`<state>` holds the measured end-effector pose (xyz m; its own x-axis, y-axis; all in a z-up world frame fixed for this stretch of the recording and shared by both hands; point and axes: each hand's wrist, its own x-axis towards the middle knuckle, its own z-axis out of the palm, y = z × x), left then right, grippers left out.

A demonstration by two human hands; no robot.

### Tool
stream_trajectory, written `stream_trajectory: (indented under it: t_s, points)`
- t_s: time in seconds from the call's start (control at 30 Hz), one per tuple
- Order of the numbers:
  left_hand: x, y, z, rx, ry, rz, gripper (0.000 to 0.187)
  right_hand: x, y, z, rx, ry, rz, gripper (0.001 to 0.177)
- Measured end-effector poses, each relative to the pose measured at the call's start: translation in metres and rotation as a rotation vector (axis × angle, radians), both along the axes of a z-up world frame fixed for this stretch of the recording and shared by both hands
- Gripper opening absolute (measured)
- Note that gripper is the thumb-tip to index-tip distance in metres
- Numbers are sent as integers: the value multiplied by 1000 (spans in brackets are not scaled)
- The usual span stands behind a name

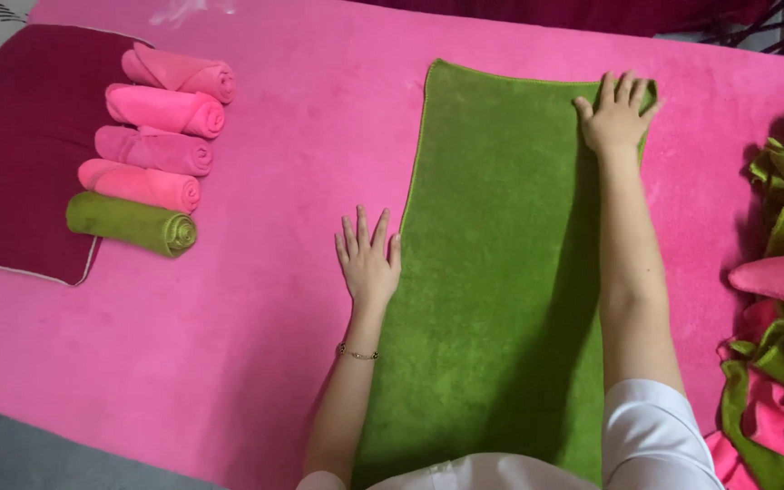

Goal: Folding and rolling a green towel into a decorative shape on a massage table.

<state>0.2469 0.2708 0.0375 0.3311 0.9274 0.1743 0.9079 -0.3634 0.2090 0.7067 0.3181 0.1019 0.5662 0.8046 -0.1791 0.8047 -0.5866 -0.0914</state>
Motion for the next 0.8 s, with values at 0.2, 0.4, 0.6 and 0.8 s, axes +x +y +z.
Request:
stream_trajectory:
  t_s: [0.2, 0.4, 0.6, 0.8]
  points:
    - [0, 0, -1, -37, 18, 11, 59, -154, 50, 7, 154, -35, 160, 82]
    - [0, 1, 5, -71, -3, 7, 58, -213, 114, -4, 118, 306, 257, 123]
    - [0, 2, 4, -102, 7, -2, 65, -175, 77, -15, 560, 574, 415, 67]
    - [3, 2, 1, -169, -70, 26, 66, -57, -30, -17, 157, 20, 211, 78]
